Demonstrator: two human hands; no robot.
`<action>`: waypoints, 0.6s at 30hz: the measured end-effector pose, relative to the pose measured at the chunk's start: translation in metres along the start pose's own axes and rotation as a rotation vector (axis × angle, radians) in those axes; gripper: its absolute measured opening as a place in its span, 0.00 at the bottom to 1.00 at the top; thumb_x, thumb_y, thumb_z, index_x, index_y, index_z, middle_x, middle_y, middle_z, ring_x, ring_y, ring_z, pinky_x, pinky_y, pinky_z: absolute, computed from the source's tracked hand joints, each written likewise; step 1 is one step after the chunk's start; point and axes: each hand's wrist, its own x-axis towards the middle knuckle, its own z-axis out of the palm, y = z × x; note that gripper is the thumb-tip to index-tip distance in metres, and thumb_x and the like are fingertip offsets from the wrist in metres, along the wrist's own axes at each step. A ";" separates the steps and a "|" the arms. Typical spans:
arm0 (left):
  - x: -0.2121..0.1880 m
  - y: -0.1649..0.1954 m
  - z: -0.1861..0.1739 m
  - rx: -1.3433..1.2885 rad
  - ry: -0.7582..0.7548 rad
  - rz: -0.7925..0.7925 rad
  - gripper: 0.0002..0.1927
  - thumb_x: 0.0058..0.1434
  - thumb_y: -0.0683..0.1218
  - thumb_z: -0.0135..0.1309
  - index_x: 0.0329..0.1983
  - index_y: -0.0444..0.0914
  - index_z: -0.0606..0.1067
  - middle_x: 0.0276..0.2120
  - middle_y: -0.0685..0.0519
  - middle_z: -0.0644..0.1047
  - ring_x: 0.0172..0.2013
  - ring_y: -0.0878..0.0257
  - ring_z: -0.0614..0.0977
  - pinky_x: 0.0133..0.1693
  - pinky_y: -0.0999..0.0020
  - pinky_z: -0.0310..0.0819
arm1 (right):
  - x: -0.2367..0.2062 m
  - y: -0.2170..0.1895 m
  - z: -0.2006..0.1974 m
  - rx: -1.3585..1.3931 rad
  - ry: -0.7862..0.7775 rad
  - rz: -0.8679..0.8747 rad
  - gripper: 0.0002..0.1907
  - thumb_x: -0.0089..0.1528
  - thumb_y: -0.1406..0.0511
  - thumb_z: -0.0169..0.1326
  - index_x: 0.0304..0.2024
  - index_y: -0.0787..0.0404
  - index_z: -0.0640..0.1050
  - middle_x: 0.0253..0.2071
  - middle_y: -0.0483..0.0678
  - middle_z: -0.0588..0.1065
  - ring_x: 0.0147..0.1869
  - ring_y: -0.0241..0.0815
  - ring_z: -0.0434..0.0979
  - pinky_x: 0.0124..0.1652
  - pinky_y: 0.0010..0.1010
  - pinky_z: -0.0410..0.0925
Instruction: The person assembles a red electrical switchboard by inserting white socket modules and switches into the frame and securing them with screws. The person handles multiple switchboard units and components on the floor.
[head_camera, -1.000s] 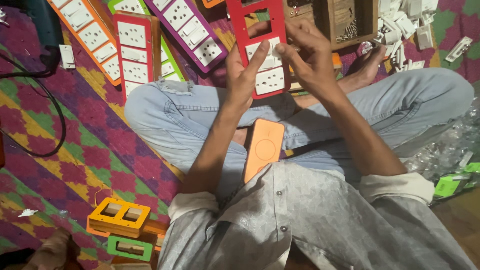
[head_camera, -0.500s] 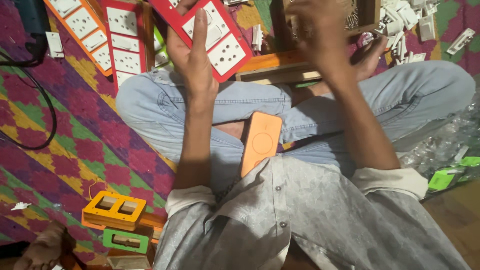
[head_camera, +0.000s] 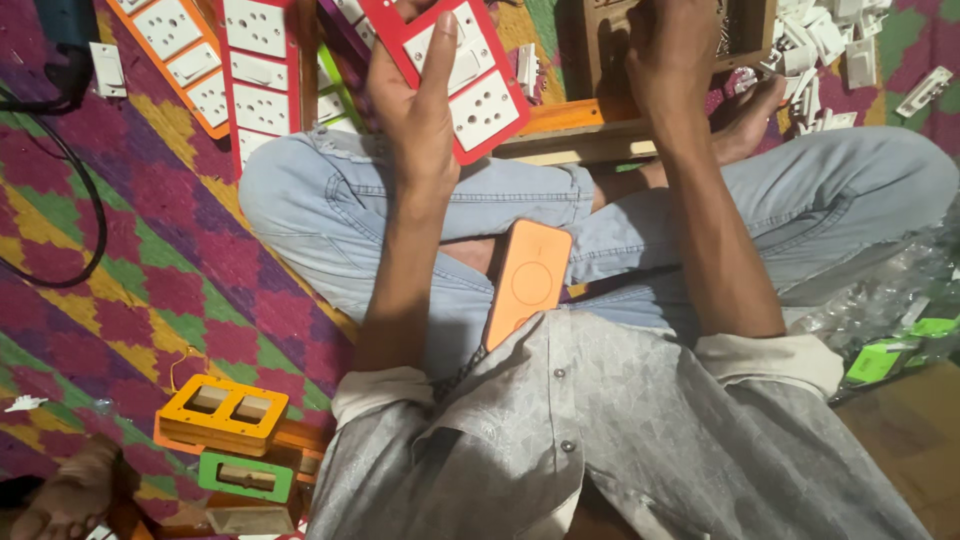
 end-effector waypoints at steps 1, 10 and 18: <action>0.000 0.000 0.000 0.019 0.001 -0.010 0.14 0.71 0.41 0.58 0.56 0.31 0.72 0.47 0.50 0.80 0.44 0.68 0.81 0.47 0.70 0.78 | 0.000 0.000 0.003 0.026 -0.033 0.000 0.08 0.62 0.75 0.60 0.45 0.66 0.80 0.41 0.56 0.79 0.45 0.61 0.78 0.44 0.49 0.70; -0.004 -0.013 0.008 0.018 -0.085 0.027 0.14 0.73 0.40 0.57 0.59 0.31 0.73 0.50 0.49 0.80 0.45 0.68 0.81 0.49 0.71 0.79 | 0.007 -0.005 0.027 -0.011 -0.062 -0.031 0.15 0.60 0.74 0.56 0.47 0.60 0.85 0.43 0.60 0.79 0.45 0.63 0.79 0.43 0.50 0.71; -0.005 -0.018 0.014 -0.013 -0.127 -0.015 0.15 0.72 0.39 0.57 0.59 0.32 0.73 0.47 0.50 0.80 0.44 0.67 0.82 0.48 0.71 0.80 | 0.021 -0.003 0.032 0.015 -0.078 -0.032 0.08 0.57 0.73 0.58 0.38 0.61 0.86 0.42 0.57 0.80 0.42 0.60 0.80 0.40 0.47 0.72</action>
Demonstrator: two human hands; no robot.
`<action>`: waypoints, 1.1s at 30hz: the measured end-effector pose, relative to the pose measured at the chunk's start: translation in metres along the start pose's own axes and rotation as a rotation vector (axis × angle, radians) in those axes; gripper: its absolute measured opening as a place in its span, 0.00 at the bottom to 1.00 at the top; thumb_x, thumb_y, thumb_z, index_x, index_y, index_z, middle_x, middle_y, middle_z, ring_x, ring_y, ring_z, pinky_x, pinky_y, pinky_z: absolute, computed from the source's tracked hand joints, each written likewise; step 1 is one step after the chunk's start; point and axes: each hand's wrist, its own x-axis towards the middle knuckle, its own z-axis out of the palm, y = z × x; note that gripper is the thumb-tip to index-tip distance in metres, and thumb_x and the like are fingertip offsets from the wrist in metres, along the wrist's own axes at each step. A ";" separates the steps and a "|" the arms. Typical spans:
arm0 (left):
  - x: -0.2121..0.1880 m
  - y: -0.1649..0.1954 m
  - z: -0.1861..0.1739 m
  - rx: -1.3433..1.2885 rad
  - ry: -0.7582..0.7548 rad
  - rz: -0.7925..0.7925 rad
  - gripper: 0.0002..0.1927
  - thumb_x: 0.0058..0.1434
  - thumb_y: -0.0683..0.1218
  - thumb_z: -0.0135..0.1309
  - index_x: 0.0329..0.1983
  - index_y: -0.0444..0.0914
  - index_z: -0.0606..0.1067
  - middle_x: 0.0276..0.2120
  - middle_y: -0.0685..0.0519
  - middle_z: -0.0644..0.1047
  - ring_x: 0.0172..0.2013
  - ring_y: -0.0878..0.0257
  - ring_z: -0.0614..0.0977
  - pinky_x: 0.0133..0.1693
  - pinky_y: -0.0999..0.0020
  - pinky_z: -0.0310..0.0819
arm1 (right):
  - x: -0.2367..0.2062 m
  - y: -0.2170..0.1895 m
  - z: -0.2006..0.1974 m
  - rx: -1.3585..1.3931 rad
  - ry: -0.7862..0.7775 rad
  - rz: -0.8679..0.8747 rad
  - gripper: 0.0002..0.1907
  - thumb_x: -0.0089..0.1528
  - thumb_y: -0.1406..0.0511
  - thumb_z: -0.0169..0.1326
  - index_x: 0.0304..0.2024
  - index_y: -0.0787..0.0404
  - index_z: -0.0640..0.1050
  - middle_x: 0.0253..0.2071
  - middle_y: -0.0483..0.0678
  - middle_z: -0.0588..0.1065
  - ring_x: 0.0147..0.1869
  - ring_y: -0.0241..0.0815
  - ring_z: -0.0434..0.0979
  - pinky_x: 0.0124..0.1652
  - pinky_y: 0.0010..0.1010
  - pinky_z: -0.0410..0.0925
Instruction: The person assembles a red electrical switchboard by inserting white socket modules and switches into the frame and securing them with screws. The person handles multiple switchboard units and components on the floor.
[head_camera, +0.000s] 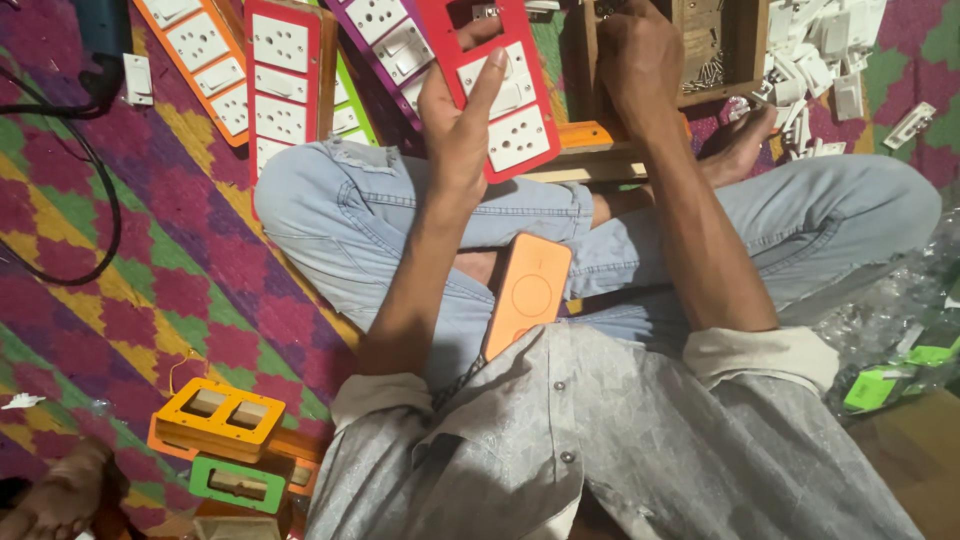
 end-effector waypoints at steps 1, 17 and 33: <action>-0.001 0.001 0.001 -0.003 -0.005 -0.011 0.14 0.72 0.39 0.57 0.59 0.32 0.73 0.47 0.50 0.80 0.45 0.67 0.82 0.48 0.70 0.80 | -0.001 -0.001 0.000 -0.010 0.034 -0.018 0.08 0.58 0.73 0.58 0.38 0.61 0.85 0.43 0.57 0.80 0.42 0.60 0.80 0.41 0.46 0.72; -0.004 0.020 0.016 -0.137 -0.143 -0.152 0.16 0.71 0.41 0.56 0.59 0.32 0.70 0.44 0.39 0.82 0.43 0.57 0.86 0.44 0.62 0.85 | 0.004 0.001 -0.002 0.057 -0.063 0.198 0.12 0.66 0.77 0.51 0.53 0.68 0.75 0.45 0.64 0.75 0.48 0.68 0.75 0.42 0.49 0.69; -0.014 -0.013 0.017 0.140 -0.157 -0.053 0.13 0.71 0.40 0.57 0.57 0.33 0.75 0.46 0.51 0.81 0.44 0.67 0.83 0.45 0.70 0.82 | -0.040 -0.074 -0.085 0.894 0.048 0.064 0.06 0.67 0.81 0.61 0.44 0.71 0.79 0.43 0.50 0.78 0.45 0.39 0.81 0.46 0.26 0.74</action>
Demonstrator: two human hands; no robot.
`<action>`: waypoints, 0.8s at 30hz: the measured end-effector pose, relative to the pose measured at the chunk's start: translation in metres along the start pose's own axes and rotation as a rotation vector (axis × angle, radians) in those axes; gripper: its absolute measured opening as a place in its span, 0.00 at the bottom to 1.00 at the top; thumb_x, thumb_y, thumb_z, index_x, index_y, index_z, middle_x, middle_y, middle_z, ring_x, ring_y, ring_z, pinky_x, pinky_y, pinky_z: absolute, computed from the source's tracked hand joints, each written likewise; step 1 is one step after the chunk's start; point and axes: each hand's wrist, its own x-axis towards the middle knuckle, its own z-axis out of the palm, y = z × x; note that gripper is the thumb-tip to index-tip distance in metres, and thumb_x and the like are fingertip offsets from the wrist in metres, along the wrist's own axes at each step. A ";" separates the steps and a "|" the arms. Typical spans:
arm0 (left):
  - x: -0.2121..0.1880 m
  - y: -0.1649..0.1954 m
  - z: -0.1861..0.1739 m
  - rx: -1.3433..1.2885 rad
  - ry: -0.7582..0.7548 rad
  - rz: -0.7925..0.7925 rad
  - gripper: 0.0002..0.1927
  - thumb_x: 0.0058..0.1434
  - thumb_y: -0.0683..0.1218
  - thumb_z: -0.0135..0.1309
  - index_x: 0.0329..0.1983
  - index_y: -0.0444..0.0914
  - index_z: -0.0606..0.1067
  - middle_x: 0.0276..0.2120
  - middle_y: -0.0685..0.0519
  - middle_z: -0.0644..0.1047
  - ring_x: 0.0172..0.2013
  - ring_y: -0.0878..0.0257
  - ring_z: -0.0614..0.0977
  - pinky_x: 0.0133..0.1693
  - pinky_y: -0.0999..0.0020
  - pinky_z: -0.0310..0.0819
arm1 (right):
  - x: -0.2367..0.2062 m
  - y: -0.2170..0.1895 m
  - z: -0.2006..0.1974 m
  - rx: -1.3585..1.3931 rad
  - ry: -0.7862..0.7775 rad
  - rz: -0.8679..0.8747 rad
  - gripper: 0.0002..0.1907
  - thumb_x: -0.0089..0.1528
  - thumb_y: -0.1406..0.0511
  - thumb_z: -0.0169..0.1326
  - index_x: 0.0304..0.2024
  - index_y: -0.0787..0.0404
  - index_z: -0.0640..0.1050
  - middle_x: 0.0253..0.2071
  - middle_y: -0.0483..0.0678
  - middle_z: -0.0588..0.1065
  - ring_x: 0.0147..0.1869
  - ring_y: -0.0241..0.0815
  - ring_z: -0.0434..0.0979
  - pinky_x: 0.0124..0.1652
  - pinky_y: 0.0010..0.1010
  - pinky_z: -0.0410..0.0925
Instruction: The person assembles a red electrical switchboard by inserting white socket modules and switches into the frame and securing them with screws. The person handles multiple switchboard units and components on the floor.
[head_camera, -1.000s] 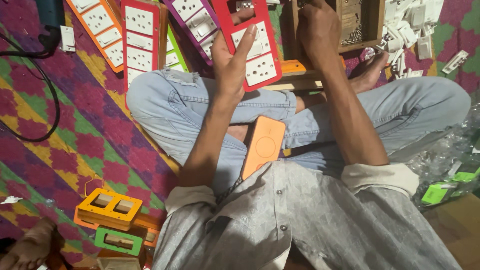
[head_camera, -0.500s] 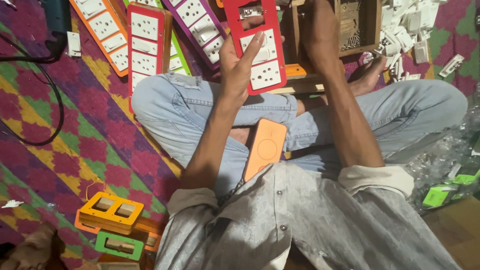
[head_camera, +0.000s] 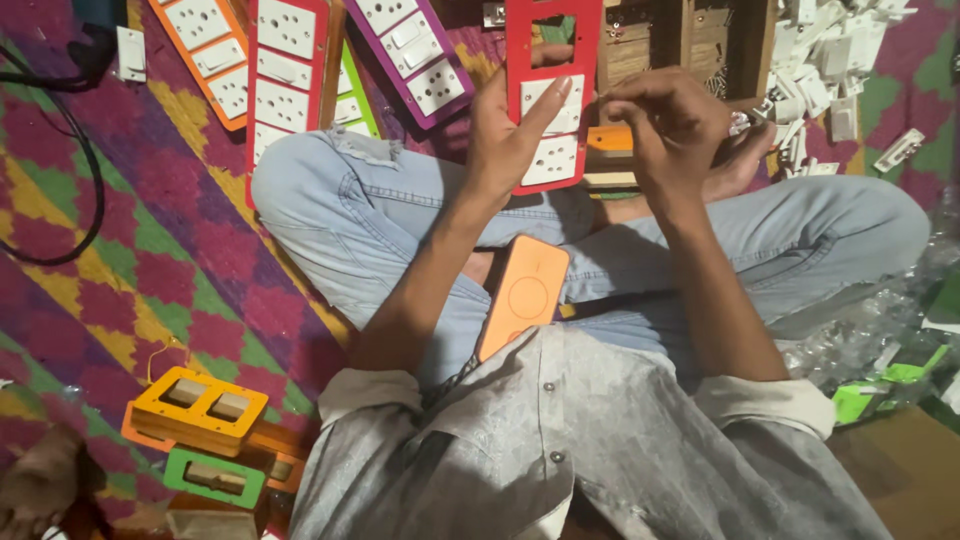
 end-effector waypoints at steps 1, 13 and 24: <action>-0.001 -0.002 0.001 0.037 0.000 0.023 0.14 0.71 0.40 0.58 0.58 0.33 0.75 0.47 0.52 0.81 0.44 0.68 0.82 0.47 0.71 0.80 | 0.000 0.001 0.002 -0.062 -0.021 -0.055 0.07 0.66 0.81 0.62 0.43 0.71 0.79 0.43 0.50 0.79 0.46 0.40 0.80 0.45 0.26 0.73; -0.005 0.002 0.009 0.330 -0.053 0.188 0.13 0.72 0.40 0.58 0.57 0.34 0.75 0.46 0.51 0.83 0.43 0.68 0.84 0.47 0.71 0.81 | 0.000 -0.005 0.003 -0.349 -0.035 -0.164 0.11 0.60 0.78 0.71 0.40 0.66 0.82 0.42 0.49 0.76 0.48 0.43 0.78 0.44 0.32 0.71; -0.009 0.010 0.012 0.440 -0.140 0.216 0.13 0.73 0.42 0.57 0.58 0.36 0.74 0.43 0.49 0.84 0.43 0.63 0.88 0.46 0.69 0.83 | -0.004 0.017 0.003 0.606 -0.075 0.610 0.20 0.64 0.69 0.64 0.55 0.63 0.72 0.50 0.44 0.78 0.51 0.32 0.80 0.48 0.27 0.77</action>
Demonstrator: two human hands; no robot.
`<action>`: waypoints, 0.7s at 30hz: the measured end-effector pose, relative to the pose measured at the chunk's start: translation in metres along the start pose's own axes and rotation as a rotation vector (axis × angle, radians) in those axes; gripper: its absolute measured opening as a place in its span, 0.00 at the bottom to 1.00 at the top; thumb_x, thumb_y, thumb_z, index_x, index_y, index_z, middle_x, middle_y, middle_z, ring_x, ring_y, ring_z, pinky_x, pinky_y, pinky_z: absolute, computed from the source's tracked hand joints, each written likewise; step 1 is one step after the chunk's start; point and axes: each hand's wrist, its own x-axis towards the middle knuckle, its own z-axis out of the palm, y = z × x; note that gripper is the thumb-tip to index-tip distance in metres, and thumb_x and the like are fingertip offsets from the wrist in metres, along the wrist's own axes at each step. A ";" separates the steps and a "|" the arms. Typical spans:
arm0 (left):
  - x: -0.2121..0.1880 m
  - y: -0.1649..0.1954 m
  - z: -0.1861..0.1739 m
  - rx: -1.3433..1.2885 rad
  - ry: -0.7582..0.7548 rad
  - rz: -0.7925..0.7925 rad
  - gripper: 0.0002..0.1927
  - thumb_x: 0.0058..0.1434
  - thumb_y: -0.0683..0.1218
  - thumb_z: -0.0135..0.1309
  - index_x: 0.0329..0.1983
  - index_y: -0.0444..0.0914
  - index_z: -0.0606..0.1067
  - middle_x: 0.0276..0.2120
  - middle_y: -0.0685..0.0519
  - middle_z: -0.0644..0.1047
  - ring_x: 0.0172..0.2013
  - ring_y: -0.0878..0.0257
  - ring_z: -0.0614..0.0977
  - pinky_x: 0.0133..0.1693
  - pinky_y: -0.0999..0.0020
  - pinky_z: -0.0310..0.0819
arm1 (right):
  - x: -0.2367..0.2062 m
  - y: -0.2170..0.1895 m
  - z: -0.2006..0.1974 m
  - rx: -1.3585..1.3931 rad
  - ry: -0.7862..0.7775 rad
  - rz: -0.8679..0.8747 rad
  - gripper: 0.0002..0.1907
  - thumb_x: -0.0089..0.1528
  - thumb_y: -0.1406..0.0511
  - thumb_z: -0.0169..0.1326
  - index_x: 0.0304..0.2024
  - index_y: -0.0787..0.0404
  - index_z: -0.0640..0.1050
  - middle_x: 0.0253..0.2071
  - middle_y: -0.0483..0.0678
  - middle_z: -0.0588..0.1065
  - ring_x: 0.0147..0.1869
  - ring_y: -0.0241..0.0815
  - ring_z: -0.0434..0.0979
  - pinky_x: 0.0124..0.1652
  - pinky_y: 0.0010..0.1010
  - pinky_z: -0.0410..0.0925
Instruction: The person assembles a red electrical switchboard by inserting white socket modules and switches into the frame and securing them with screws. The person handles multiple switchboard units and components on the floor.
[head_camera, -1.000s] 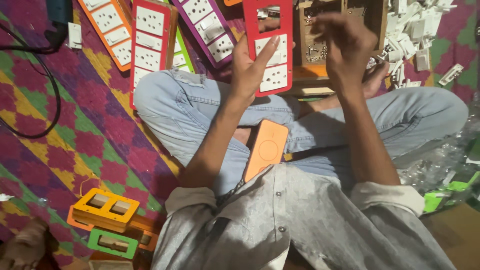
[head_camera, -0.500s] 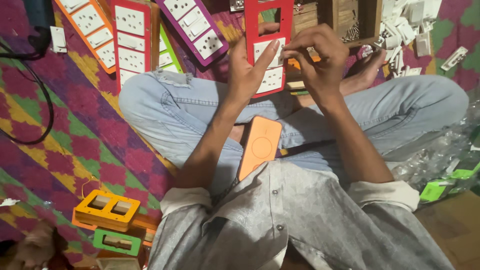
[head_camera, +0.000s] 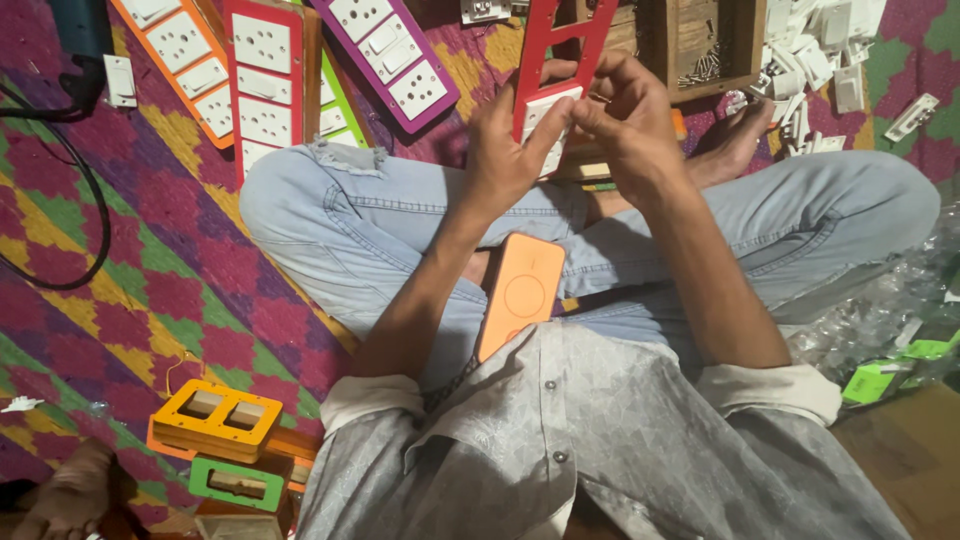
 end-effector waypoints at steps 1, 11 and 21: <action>0.000 0.000 0.000 0.010 -0.008 -0.019 0.13 0.72 0.42 0.57 0.58 0.36 0.74 0.43 0.49 0.84 0.42 0.63 0.88 0.45 0.69 0.83 | 0.000 0.001 -0.001 0.008 -0.005 -0.015 0.19 0.66 0.70 0.64 0.56 0.63 0.72 0.49 0.44 0.78 0.50 0.32 0.79 0.47 0.26 0.75; -0.003 -0.006 0.002 0.009 0.024 -0.015 0.13 0.72 0.43 0.57 0.58 0.35 0.74 0.45 0.48 0.84 0.45 0.62 0.88 0.47 0.68 0.83 | -0.003 -0.002 0.004 -0.053 0.043 -0.109 0.14 0.66 0.75 0.63 0.49 0.63 0.71 0.43 0.47 0.78 0.44 0.34 0.81 0.41 0.26 0.76; -0.005 -0.016 0.006 -0.006 0.050 -0.007 0.16 0.71 0.41 0.58 0.60 0.34 0.73 0.49 0.46 0.83 0.50 0.61 0.87 0.52 0.67 0.83 | -0.003 0.002 0.004 -0.134 0.090 -0.197 0.16 0.64 0.75 0.66 0.46 0.63 0.71 0.42 0.50 0.80 0.43 0.34 0.81 0.41 0.24 0.74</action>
